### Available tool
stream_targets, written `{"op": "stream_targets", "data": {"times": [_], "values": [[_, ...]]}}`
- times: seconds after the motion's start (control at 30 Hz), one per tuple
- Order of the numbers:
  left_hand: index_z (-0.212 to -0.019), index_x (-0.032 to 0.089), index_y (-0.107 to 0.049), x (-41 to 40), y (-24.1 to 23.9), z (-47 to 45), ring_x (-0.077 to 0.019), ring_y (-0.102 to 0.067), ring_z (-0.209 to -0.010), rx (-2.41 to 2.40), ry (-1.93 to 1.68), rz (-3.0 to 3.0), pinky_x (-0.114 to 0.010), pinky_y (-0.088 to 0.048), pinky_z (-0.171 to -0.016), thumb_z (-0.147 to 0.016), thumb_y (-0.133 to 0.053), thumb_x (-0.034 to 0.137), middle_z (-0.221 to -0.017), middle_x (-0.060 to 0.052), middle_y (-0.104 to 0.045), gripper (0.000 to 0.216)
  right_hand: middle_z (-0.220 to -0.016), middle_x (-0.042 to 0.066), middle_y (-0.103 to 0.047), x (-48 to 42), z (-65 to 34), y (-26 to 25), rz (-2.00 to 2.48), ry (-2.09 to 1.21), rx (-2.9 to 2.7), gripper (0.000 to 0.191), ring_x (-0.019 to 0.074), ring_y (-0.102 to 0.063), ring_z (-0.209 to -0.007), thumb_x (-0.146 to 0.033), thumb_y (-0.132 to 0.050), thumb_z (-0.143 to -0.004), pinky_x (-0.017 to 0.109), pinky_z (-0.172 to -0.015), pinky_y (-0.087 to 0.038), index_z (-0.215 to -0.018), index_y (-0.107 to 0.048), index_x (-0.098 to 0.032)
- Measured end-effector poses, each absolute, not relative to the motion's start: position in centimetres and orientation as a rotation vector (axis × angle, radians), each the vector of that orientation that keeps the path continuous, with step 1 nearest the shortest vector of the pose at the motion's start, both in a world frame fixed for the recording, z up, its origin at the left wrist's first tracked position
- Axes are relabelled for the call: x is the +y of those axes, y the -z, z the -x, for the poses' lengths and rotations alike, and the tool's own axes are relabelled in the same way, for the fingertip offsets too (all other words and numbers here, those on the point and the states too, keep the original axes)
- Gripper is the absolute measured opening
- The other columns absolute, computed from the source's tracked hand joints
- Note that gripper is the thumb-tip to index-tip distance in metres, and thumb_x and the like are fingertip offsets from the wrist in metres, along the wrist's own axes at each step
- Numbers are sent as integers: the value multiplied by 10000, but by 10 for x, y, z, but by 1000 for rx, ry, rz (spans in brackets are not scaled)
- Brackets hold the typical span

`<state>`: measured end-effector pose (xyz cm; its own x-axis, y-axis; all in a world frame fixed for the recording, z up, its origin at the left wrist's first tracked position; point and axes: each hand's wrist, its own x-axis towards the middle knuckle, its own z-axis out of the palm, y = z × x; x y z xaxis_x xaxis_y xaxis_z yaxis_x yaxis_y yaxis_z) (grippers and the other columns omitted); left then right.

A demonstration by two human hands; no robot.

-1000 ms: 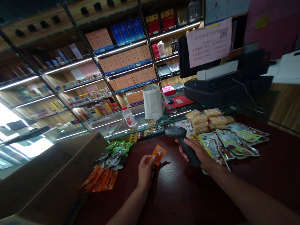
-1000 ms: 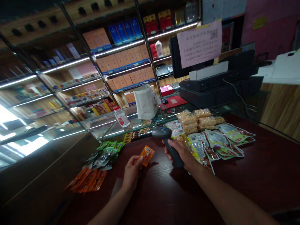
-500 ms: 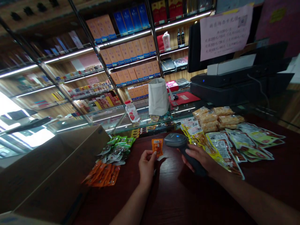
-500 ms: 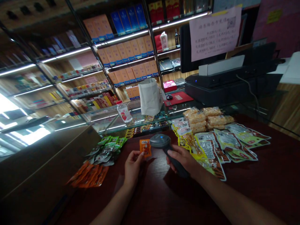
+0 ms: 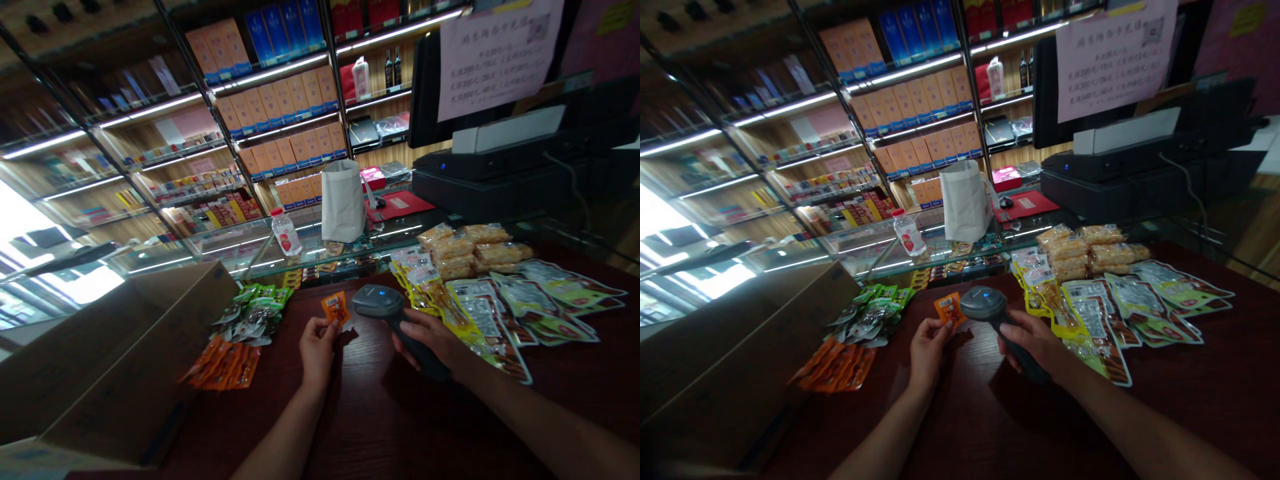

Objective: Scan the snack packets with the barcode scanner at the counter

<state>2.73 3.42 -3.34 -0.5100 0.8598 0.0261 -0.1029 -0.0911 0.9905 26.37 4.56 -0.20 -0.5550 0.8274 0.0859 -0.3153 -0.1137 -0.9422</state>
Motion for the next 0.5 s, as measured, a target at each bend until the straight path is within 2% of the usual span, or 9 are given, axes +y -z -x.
{"op": "stream_targets", "data": {"times": [0.23,0.5], "values": [[-681,183,-560,33,34,-26,-157,-670,-625,1608,-1659,-994,-236,-505,-590,-629,-765,346,-646,12,-688,267,-678,-10,-652,45,-264,1,590,-1782,-1348,376,85,-529,-412,-494,-643,-858,185,-365,-408,-1025,-620,-158],[-695,184,-587,32,33,-23,-197,-693,-716,1732,-1589,-1131,-265,-509,-636,-684,-714,372,-728,-23,-713,227,-670,-15,-639,44,-266,-1,564,-1794,-1364,391,79,-517,-404,-508,-640,-861,185,-363,-401,-1020,-627,-151]]}}
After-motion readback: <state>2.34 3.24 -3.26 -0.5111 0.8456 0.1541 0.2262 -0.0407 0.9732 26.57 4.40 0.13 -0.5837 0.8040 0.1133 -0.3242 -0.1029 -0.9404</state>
